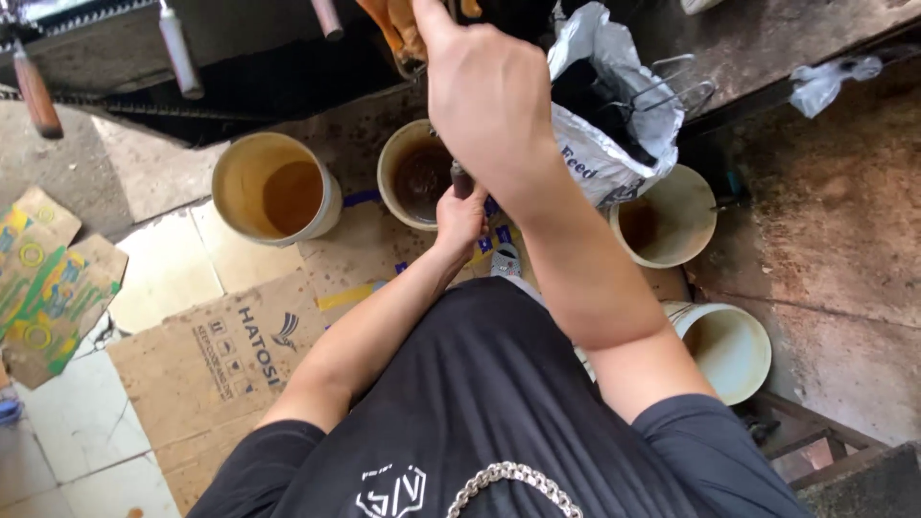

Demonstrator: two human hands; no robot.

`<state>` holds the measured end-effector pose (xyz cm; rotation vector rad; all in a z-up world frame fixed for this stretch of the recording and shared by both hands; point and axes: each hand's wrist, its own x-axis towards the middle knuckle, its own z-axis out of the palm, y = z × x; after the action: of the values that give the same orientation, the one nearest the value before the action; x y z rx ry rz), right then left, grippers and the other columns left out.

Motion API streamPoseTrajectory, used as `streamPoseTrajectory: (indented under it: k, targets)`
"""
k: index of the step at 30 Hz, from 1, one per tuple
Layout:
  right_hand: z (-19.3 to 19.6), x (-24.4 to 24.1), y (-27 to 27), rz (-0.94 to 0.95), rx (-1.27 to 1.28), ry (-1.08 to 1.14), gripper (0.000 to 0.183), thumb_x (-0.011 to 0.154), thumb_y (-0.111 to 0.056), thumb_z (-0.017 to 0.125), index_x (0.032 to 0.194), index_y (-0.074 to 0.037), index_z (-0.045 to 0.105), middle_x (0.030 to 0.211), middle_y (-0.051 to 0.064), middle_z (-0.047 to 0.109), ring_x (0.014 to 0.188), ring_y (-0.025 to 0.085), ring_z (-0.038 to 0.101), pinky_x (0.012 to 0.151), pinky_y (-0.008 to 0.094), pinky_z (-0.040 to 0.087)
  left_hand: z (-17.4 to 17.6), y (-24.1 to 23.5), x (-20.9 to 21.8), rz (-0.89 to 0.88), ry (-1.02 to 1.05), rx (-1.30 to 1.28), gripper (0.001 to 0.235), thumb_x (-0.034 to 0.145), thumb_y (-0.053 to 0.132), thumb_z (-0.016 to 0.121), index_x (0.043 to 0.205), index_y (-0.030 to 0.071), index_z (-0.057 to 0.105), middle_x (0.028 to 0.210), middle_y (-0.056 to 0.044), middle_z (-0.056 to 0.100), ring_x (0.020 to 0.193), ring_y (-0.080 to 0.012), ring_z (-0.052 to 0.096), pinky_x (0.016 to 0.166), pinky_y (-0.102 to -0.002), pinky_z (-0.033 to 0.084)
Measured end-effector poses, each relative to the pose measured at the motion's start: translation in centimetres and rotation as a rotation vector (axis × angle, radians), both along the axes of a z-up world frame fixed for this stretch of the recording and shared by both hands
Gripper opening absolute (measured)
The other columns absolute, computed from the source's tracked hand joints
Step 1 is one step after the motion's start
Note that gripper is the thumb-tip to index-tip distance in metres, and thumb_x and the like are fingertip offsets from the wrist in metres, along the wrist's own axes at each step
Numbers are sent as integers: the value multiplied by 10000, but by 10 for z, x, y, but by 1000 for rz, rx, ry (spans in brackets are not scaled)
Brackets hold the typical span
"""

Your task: The person tends a charcoal rotisserie grill. They grip the wooden handles of skewers holding roasted chickens, lift and reposition the skewers on the grill, use metal tongs to handle charcoal, and scoop charcoal from a woven bag into the grill while buckets below catch drippings.

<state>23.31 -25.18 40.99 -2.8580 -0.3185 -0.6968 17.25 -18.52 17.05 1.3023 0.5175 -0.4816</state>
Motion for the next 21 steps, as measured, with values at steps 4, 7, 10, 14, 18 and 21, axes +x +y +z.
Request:
streamPoseTrajectory:
  k: [4, 7, 10, 14, 18, 21]
  targets:
    - [26, -26, -1, -16, 4, 94, 367, 994, -144, 616, 1356, -204, 637, 661, 120, 694, 576, 336, 697, 480, 489, 519, 8, 7, -5, -6, 29, -6, 331, 930, 399, 688, 902, 76, 623, 585, -11, 522, 423, -111, 471, 391, -285, 394]
    - [14, -19, 5, 39, 60, 27, 405, 1013, -160, 632, 1418, -158, 604, 662, 127, 687, 585, 339, 694, 468, 466, 519, -7, 2, -10, 15, -71, -46, 333, 938, 353, 725, 904, 49, 592, 639, 9, 546, 467, -101, 499, 415, -289, 419]
    - [-15, -13, 3, 35, 88, -70, 399, 1036, -144, 634, 1433, -164, 596, 722, 112, 695, 627, 335, 695, 522, 453, 537, 11, -4, -9, -16, -42, -9, 328, 960, 358, 687, 896, 47, 606, 604, -14, 538, 445, -114, 497, 400, -288, 416]
    - [-17, -47, 2, 21, 104, -23, 378, 1050, -170, 664, 1424, -191, 609, 724, 97, 683, 615, 320, 687, 521, 457, 520, 11, -4, -19, -51, 16, 9, 191, 907, 209, 709, 941, 29, 656, 684, -18, 636, 513, -96, 541, 445, -279, 440]
    - [-48, -36, 6, -31, 123, -65, 414, 1054, -195, 687, 1454, -213, 585, 749, 63, 657, 619, 294, 663, 550, 441, 522, 2, -18, -27, 11, -91, -168, 194, 875, 144, 725, 1003, 10, 668, 758, -42, 674, 572, -124, 571, 472, -313, 442]
    - [-60, -45, 8, -53, 151, -110, 440, 1070, -195, 685, 1487, -222, 550, 780, 54, 638, 618, 278, 647, 556, 429, 515, 2, -27, -27, -9, -109, -202, 200, 880, 149, 718, 1022, 18, 666, 822, -50, 687, 635, -140, 584, 513, -329, 455]
